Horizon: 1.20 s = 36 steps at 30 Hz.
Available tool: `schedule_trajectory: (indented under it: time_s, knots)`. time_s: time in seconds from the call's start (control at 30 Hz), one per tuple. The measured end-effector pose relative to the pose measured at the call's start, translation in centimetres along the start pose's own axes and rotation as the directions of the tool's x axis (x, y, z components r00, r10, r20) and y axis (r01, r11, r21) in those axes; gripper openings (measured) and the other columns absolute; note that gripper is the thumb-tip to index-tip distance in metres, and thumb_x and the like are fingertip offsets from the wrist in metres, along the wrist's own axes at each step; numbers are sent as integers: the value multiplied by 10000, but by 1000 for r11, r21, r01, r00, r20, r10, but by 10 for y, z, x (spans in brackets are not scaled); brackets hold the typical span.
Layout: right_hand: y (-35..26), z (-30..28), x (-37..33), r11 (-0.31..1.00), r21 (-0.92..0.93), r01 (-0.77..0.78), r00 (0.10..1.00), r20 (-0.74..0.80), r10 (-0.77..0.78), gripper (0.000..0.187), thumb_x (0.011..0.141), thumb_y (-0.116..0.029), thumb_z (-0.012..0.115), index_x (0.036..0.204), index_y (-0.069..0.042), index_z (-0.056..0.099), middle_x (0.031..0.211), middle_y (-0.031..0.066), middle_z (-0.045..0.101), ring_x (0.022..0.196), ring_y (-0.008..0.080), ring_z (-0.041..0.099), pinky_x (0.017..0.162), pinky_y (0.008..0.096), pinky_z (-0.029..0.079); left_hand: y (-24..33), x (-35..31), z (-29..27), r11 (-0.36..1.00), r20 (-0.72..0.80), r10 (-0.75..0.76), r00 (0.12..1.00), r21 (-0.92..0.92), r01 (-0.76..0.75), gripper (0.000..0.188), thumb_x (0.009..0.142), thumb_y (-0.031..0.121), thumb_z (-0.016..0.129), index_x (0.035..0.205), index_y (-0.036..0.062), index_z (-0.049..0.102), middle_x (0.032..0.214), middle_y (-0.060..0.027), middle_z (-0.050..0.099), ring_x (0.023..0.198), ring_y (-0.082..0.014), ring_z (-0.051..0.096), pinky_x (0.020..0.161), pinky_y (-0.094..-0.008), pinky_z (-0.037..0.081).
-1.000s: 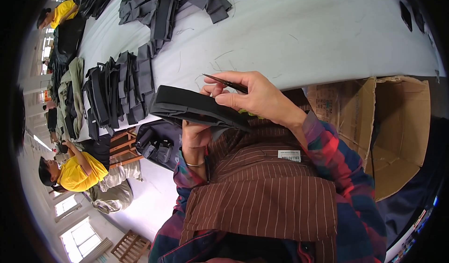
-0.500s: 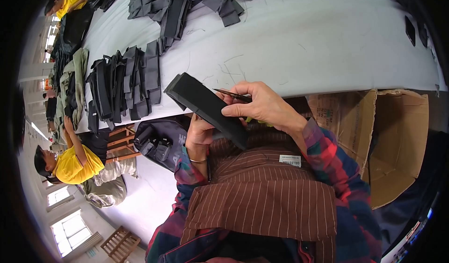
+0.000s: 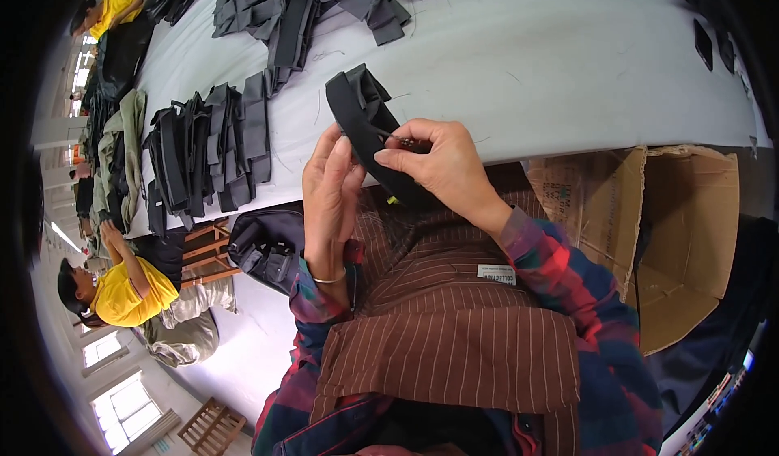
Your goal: The recorder uses a small thread clipper to trim loose threads from black fabric straps on a work table.
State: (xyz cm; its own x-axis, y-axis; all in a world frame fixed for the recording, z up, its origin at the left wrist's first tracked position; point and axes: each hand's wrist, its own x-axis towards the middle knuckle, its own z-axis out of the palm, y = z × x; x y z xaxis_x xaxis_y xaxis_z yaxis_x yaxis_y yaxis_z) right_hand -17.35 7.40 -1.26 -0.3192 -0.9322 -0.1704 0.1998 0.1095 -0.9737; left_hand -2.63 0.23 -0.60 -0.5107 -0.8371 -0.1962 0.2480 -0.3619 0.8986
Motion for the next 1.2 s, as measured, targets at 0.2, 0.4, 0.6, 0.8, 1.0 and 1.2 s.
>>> schedule_trajectory:
  time_s: [0.2,0.4,0.6,0.8,1.0,1.2]
  knots:
    - [8,-8,1,996,-75,44,997,69,-39,157,857,-134,684,905,16,690,742,-23,625,692,26,515,614,199,425,-13,14,-3,999,57,-28,998,-41,30,385,876,49,643,1209,-36,469,1072,-109,613,919,-137,613,837,-251,495]
    - [2,-28,-3,972,-231,38,999,46,-28,238,868,-164,670,1037,3,660,808,21,666,746,80,580,687,249,470,-21,21,-10,997,10,-69,998,35,68,364,849,2,614,1186,-32,479,1035,-116,638,960,-172,625,822,-273,493]
    - [-6,-37,-10,789,-593,158,987,93,-128,237,838,-116,665,1060,-33,664,948,104,680,820,206,631,739,276,474,-21,22,-6,991,70,-82,994,110,74,406,815,-54,534,1214,-49,461,1144,-163,623,1065,-208,597,905,-316,473]
    - [-10,-34,-14,625,-746,229,973,156,-170,194,827,-132,658,1014,-96,694,841,101,665,705,262,609,650,342,475,-17,17,-4,992,133,-78,988,106,64,471,779,-84,486,1245,-62,425,1209,-183,583,1167,-231,552,1024,-342,417]
    - [-10,-31,-16,521,-810,270,962,201,-186,172,825,-156,654,986,-144,715,757,83,632,693,282,607,615,381,457,-17,13,-1,993,148,-52,988,113,35,515,762,-90,509,1265,-60,404,1226,-186,570,1173,-221,544,1014,-329,423]
    - [-11,-25,-23,478,-836,269,961,200,-191,168,840,-188,638,982,-156,722,727,78,622,668,281,605,607,390,457,-15,5,4,979,119,-7,993,203,-18,526,740,-63,518,1258,-26,435,1225,-201,594,1065,-156,591,771,-220,446]
